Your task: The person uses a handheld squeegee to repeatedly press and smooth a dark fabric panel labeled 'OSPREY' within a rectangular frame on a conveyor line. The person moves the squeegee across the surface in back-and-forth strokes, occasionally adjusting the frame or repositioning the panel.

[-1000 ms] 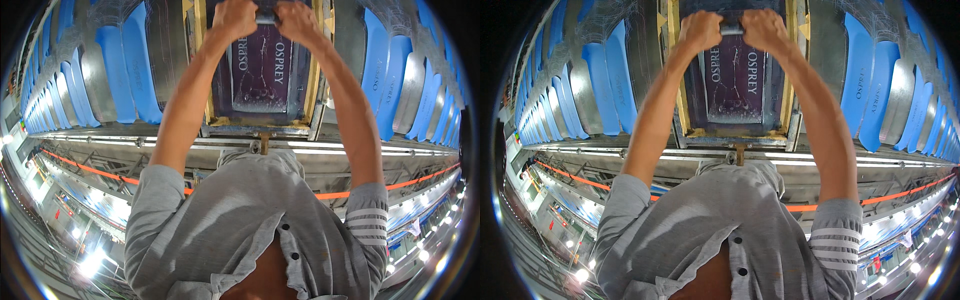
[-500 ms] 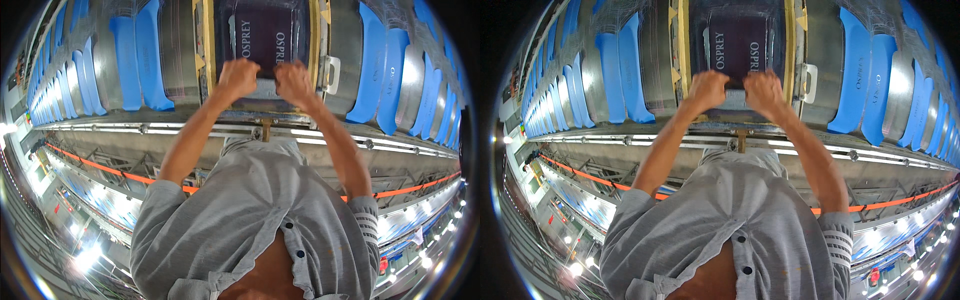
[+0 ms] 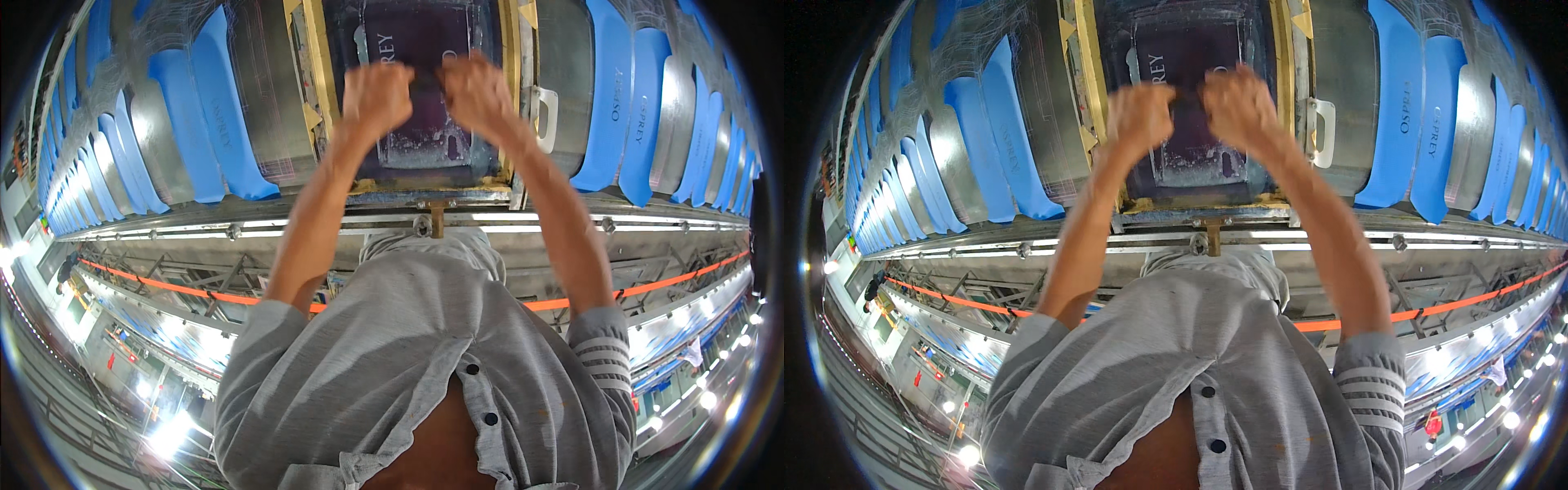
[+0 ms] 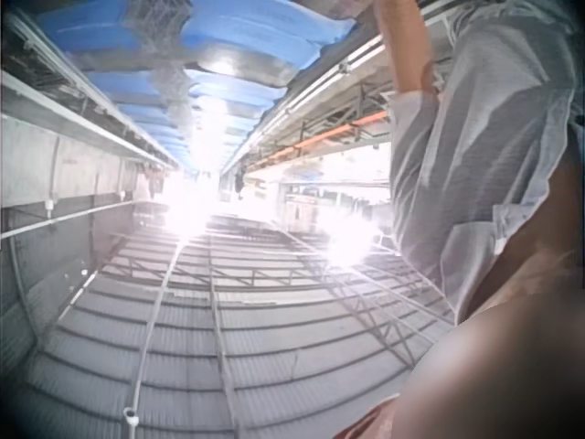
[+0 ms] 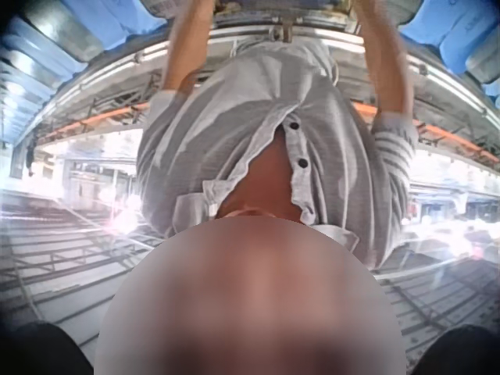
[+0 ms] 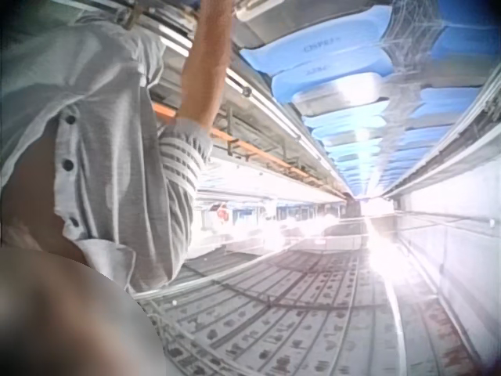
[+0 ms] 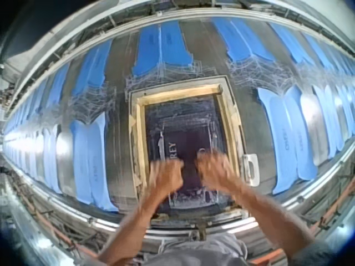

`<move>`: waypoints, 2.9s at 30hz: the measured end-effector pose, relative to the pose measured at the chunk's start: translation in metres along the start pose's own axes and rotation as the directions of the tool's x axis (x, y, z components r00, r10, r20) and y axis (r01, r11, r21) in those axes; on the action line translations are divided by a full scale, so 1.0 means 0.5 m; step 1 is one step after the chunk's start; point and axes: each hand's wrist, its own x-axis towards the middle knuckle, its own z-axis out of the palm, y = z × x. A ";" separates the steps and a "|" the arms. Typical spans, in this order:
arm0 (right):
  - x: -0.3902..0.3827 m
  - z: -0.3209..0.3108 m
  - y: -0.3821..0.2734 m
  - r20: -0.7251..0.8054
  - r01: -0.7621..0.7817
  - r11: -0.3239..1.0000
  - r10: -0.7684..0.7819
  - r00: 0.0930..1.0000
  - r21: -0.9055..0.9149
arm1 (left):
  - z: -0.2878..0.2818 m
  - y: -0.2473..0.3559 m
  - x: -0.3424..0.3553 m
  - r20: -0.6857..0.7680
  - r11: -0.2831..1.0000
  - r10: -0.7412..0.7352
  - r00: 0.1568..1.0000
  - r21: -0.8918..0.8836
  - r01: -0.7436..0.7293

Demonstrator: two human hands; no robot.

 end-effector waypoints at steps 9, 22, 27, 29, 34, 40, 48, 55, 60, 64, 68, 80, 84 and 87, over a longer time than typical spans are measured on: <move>-0.187 0.111 -0.123 0.097 -0.030 0.984 0.013 0.995 0.177 | 0.116 0.006 -0.213 0.150 0.998 0.032 0.988 -0.061 -0.023; 0.195 -0.086 0.132 -0.039 -0.077 0.990 0.073 0.997 -0.122 | -0.110 -0.061 0.227 -0.084 0.983 0.115 0.990 0.155 -0.101; -0.003 0.003 0.006 -0.216 0.048 0.999 -0.052 0.975 -0.020 | -0.044 0.012 0.003 -0.034 0.998 0.038 0.999 0.053 -0.037; -0.070 0.008 -0.069 -0.045 -0.002 0.998 0.005 0.999 0.063 | 0.012 0.008 -0.094 -0.045 0.999 0.016 0.999 -0.028 -0.017; -0.159 0.070 -0.146 -0.010 -0.015 0.993 0.017 1.000 0.121 | 0.086 0.005 -0.218 -0.109 0.993 0.060 0.992 -0.095 -0.070; -0.167 0.002 0.005 -0.450 -0.272 0.914 0.387 0.805 0.300 | 0.124 0.038 -0.260 -0.063 0.995 0.013 0.998 -0.098 -0.019; -0.160 0.095 0.281 -0.258 -0.637 0.531 0.841 0.475 0.559 | 0.161 0.062 -0.236 -0.127 0.982 0.085 0.988 -0.156 -0.104; -0.173 -0.031 0.247 -0.350 -0.286 0.539 0.786 0.510 0.792 | 0.137 0.111 -0.252 -0.232 0.975 0.070 0.970 -0.187 -0.116; -0.079 -0.041 0.105 -0.348 -0.108 0.469 0.773 0.530 0.877 | 0.055 -0.033 -0.310 -0.367 0.957 0.089 0.926 -0.225 -0.182; -0.022 0.010 0.142 -0.309 -0.303 0.519 0.787 0.533 0.799 | 0.062 -0.026 -0.285 -0.266 0.944 -0.065 0.962 -0.328 -0.027; -0.081 0.017 0.184 -0.308 -0.394 0.523 0.814 0.492 0.756 | 0.060 -0.006 -0.272 -0.158 0.967 -0.030 0.987 -0.254 -0.012; -0.101 0.004 0.228 -0.215 -0.593 0.482 0.859 0.464 0.645 | 0.114 0.046 -0.270 -0.146 0.977 0.016 0.989 -0.207 -0.046; -0.095 0.009 0.222 -0.210 -0.625 0.481 0.864 0.458 0.615 | 0.133 0.032 -0.277 -0.156 0.985 -0.008 0.988 -0.173 -0.020; -0.093 -0.005 0.198 -0.231 -0.625 0.489 0.862 0.451 0.608 | 0.123 0.011 -0.214 -0.211 0.990 -0.004 0.978 -0.137 -0.025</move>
